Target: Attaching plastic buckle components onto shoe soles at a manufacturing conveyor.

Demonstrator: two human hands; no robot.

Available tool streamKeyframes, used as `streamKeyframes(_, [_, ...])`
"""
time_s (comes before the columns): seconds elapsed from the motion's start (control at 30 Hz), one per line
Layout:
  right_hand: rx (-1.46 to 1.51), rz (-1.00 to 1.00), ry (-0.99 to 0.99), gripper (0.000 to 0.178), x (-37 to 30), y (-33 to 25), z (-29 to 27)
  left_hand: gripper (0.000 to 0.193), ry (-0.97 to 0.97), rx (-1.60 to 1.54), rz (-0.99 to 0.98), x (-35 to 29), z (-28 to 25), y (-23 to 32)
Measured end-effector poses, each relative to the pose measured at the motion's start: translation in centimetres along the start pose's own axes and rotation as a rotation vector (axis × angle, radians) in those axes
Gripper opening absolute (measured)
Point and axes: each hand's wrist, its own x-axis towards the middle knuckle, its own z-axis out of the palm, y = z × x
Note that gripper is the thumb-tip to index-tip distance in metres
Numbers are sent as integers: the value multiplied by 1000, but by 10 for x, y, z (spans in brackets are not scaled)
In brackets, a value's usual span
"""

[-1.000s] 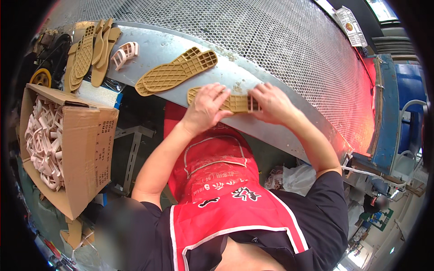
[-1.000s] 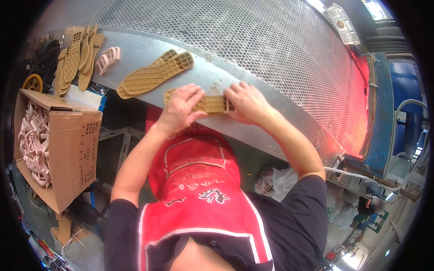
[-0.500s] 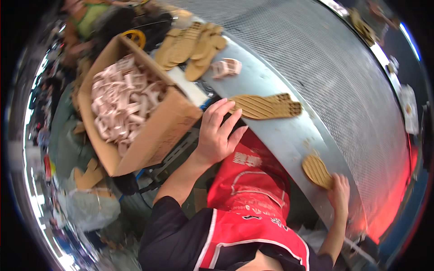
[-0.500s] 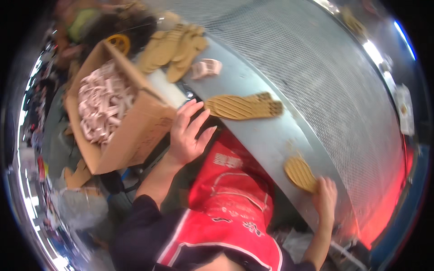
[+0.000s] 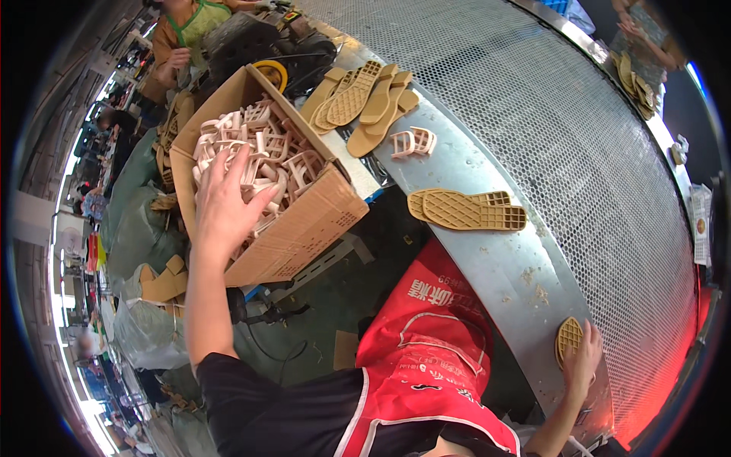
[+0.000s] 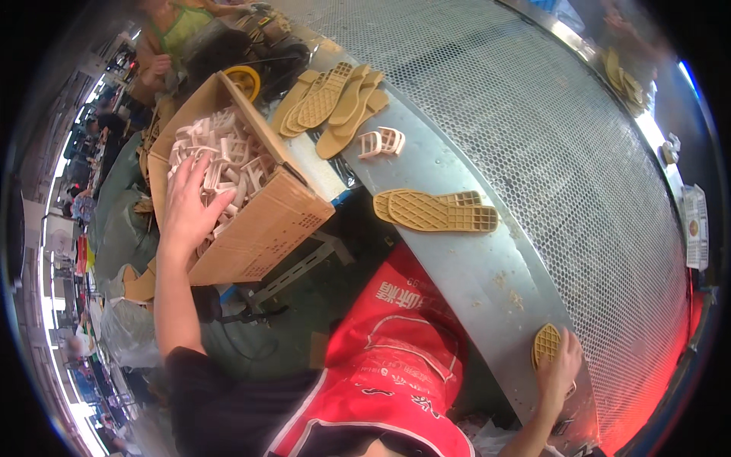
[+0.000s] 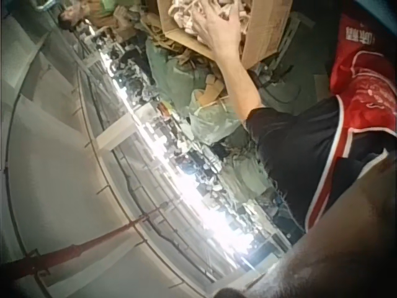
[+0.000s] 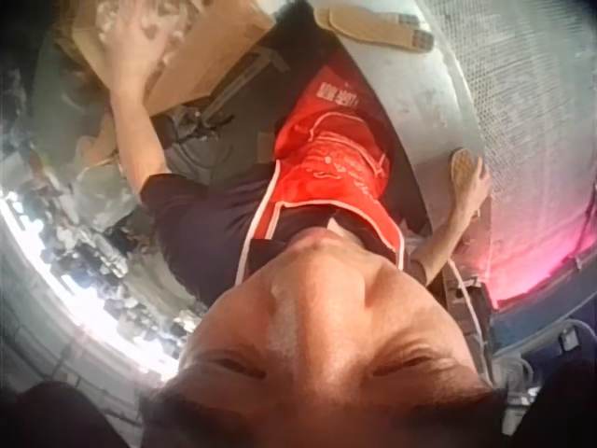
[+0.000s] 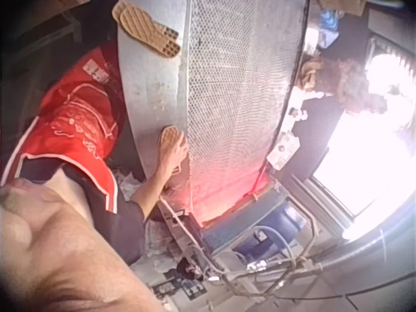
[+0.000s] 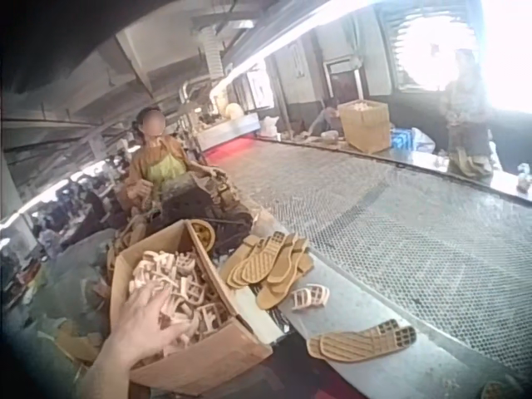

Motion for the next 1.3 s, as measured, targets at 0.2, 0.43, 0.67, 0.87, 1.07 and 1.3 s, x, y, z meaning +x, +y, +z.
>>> streamKeyframes(0.2, [273, -276, 77, 59, 61, -120, 23, 91, -133, 103, 2, 42, 17, -12])
streamKeyframes(0.43, [461, -460, 90, 49, 87, -209, 28, 75, 58, -1, 24, 57, 27, -30])
streamKeyframes(0.67, [540, -511, 141, 35, 88, -215, 64, 75, 0, -23, -14, 54, 37, -34])
streamKeyframes(0.87, [593, -445, 191, 29, 86, -200, 76, 75, -4, -50, -96, 50, 42, -34])
streamKeyframes(1.07, [596, -414, 302, 24, 81, -208, 97, 82, -81, -157, -122, 62, 42, -43])
streamKeyframes(1.3, [559, -403, 443, 16, 81, -214, 110, 75, 44, -214, -153, 60, 45, -46])
